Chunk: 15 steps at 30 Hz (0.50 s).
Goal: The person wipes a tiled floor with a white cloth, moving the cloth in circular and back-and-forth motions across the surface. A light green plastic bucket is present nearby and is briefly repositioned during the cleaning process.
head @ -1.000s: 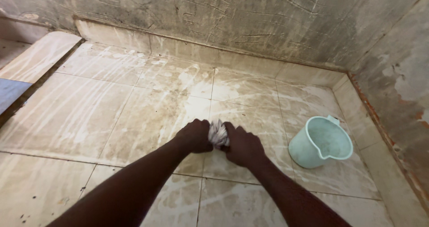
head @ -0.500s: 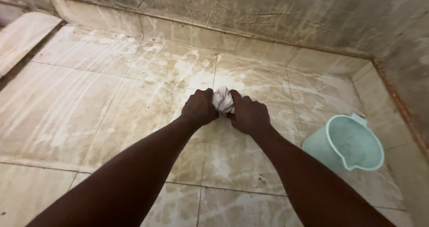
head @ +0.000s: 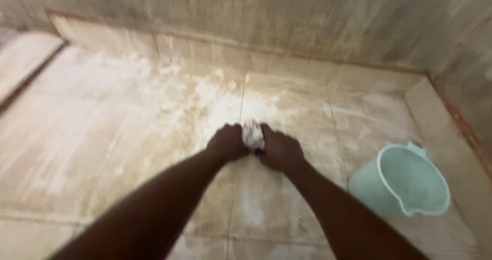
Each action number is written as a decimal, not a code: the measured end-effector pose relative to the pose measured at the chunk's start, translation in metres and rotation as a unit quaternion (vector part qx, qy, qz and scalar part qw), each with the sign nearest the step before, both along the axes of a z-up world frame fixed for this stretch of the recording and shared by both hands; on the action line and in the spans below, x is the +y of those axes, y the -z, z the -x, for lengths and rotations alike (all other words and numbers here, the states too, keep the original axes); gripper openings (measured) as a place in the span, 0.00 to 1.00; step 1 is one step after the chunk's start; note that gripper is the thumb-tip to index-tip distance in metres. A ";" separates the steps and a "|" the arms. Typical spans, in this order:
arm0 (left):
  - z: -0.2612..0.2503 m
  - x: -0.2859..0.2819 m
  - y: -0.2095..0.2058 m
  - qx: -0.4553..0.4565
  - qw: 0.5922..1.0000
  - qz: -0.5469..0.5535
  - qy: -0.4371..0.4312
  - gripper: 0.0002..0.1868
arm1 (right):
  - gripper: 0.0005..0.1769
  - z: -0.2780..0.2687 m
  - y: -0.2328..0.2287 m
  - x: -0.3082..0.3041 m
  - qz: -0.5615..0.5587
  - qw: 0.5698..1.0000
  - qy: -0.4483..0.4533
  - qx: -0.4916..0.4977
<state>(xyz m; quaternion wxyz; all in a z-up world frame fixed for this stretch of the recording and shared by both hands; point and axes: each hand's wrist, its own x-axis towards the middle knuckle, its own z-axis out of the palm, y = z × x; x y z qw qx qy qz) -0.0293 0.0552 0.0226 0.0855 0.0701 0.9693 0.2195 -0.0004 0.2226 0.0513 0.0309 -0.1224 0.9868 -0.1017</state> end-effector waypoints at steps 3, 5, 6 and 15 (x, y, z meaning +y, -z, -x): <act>-0.004 0.001 -0.005 -0.031 0.999 0.006 -0.016 0.33 | 0.34 -0.005 -0.003 -0.003 0.002 1.000 0.015 -0.016; -0.005 0.004 -0.006 -0.033 0.999 0.012 -0.011 0.29 | 0.32 -0.005 -0.003 -0.002 0.009 1.000 0.019 -0.019; -0.004 0.004 -0.007 -0.028 0.999 0.011 -0.014 0.28 | 0.32 -0.004 -0.004 -0.002 0.009 1.000 0.018 -0.020; -0.009 0.002 0.002 -0.011 0.995 0.065 0.070 0.30 | 0.31 -0.011 0.003 0.000 0.006 0.999 0.016 -0.043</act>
